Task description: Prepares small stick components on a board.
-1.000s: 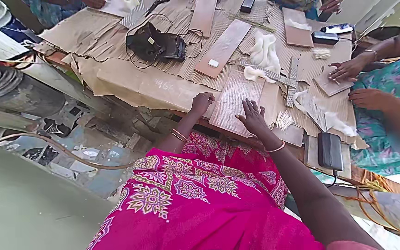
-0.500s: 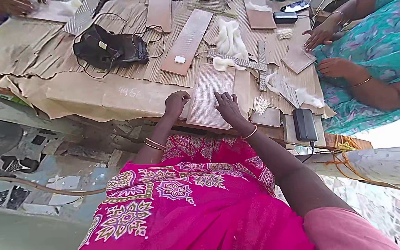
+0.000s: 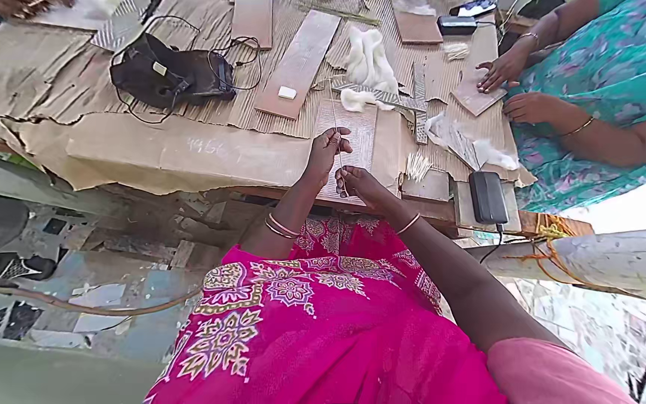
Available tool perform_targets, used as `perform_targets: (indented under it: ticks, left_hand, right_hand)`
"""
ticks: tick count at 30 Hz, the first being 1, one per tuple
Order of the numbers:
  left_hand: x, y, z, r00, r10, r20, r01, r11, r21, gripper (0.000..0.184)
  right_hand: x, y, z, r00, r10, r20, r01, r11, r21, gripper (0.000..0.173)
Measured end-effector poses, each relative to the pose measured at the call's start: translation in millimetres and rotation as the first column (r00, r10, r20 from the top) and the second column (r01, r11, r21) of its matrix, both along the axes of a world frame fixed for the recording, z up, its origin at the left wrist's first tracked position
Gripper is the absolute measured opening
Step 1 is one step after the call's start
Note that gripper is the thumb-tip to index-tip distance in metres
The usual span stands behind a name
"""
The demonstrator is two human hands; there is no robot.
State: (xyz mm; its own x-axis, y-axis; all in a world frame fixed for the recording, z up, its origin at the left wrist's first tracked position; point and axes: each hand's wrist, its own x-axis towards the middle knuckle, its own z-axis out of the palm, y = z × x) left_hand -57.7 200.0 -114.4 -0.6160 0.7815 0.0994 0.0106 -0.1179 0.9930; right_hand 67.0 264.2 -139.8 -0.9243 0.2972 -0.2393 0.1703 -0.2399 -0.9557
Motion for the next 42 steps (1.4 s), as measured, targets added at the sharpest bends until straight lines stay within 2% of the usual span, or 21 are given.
perform_targets:
  ticks: [3, 5, 6, 8, 9, 13, 15, 18, 21, 25, 27, 29, 31, 34, 35, 37, 40, 42]
  left_hand:
    - [-23.1, 0.3, 14.1, 0.964, 0.175, 0.201, -0.198, 0.975, 0.098, 0.024]
    - [-49.0, -13.3, 22.4, 0.926, 0.265, 0.269, -0.304, 0.946, 0.116, 0.022]
    - [-59.0, -22.4, 24.0, 0.914, 0.29, 0.283, -0.332, 0.936, 0.114, 0.022]
    - [-69.9, -38.7, 21.0, 0.897, 0.318, 0.306, -0.361, 0.928, 0.093, 0.021]
    - [-71.4, -44.7, 17.3, 0.893, 0.323, 0.312, -0.364, 0.928, 0.082, 0.021]
    - [-69.7, -56.3, -1.2, 0.907, 0.288, 0.306, -0.311, 0.95, 0.028, 0.023]
    - [-69.8, -61.3, -8.1, 0.921, 0.259, 0.291, -0.276, 0.961, 0.02, 0.025]
    - [-72.2, -69.0, -11.3, 0.929, 0.237, 0.286, -0.25, 0.968, 0.009, 0.025]
    - [-74.1, -73.4, -12.1, 0.923, 0.236, 0.303, -0.25, 0.968, 0.006, 0.026]
    - [-71.0, -76.4, -7.4, 0.925, 0.22, 0.309, -0.233, 0.972, 0.005, 0.026]
    - [-70.2, -72.7, -3.2, 0.929, 0.205, 0.308, -0.218, 0.976, 0.007, 0.027]
    - [-70.5, -63.2, 1.7, 0.935, 0.181, 0.305, -0.186, 0.982, -0.01, 0.027]
    - [-71.5, -47.1, 8.2, 0.952, 0.126, 0.279, -0.12, 0.992, -0.037, 0.027]
    - [-75.1, -15.8, 17.9, 0.976, 0.033, 0.214, -0.017, 0.997, -0.077, 0.023]
    - [-77.6, -3.5, 21.2, 0.982, 0.005, 0.19, 0.012, 0.996, -0.089, 0.02]
    - [-85.1, 23.2, 25.8, 0.99, -0.051, 0.132, 0.067, 0.99, -0.121, 0.019]
    - [-98.3, 62.0, 29.7, 0.992, -0.126, 0.004, 0.123, 0.962, -0.245, 0.028]
    - [-104.4, 84.4, 35.1, 0.985, -0.165, -0.049, 0.137, 0.922, -0.363, 0.035]
  right_hand:
    - [36.4, 13.8, -4.6, 0.994, -0.075, 0.083, 0.078, 0.996, -0.032, 0.025]
    - [65.8, 40.2, -3.6, 0.948, -0.306, 0.089, 0.304, 0.952, 0.032, 0.024]
    - [80.7, 54.5, -2.0, 0.894, -0.44, 0.084, 0.435, 0.897, 0.076, 0.024]
    - [99.7, 86.0, -8.1, 0.749, -0.659, 0.068, 0.651, 0.751, 0.108, 0.031]
    - [103.4, 95.7, -9.5, 0.701, -0.708, 0.08, 0.7, 0.706, 0.107, 0.034]
    - [96.4, 110.5, -15.3, 0.611, -0.783, 0.114, 0.79, 0.612, -0.03, 0.054]
    - [89.8, 121.9, -21.2, 0.576, -0.809, 0.113, 0.817, 0.573, -0.061, 0.056]
    - [92.5, 107.1, -21.5, 0.6, -0.795, 0.091, 0.799, 0.6, -0.028, 0.053]
    - [99.5, 94.9, -23.5, 0.665, -0.742, 0.079, 0.743, 0.669, 0.031, 0.06]
    - [83.9, 107.6, -18.4, 0.66, -0.749, 0.052, 0.729, 0.657, 0.192, 0.057]
    - [86.1, 99.3, 0.8, 0.765, -0.643, -0.019, 0.616, 0.723, 0.312, 0.058]
    - [71.2, 98.9, 14.2, 0.845, -0.528, -0.087, 0.511, 0.746, 0.427, 0.054]
    - [35.0, 114.9, 23.7, 0.893, -0.438, -0.101, 0.4, 0.674, 0.621, 0.046]
    - [-37.3, 150.3, 22.5, 0.942, -0.33, -0.055, 0.202, 0.43, 0.88, 0.036]
    - [-56.8, 155.0, 21.5, 0.946, -0.324, -0.022, 0.15, 0.375, 0.915, 0.036]
    - [-88.9, 166.6, 13.7, 0.938, -0.346, 0.008, 0.112, 0.326, 0.939, 0.036]
    - [-115.1, 180.9, 0.4, 0.913, -0.406, -0.034, 0.142, 0.24, 0.96, 0.035]
    - [-122.5, 186.7, -0.7, 0.915, -0.404, -0.006, 0.101, 0.213, 0.972, 0.032]
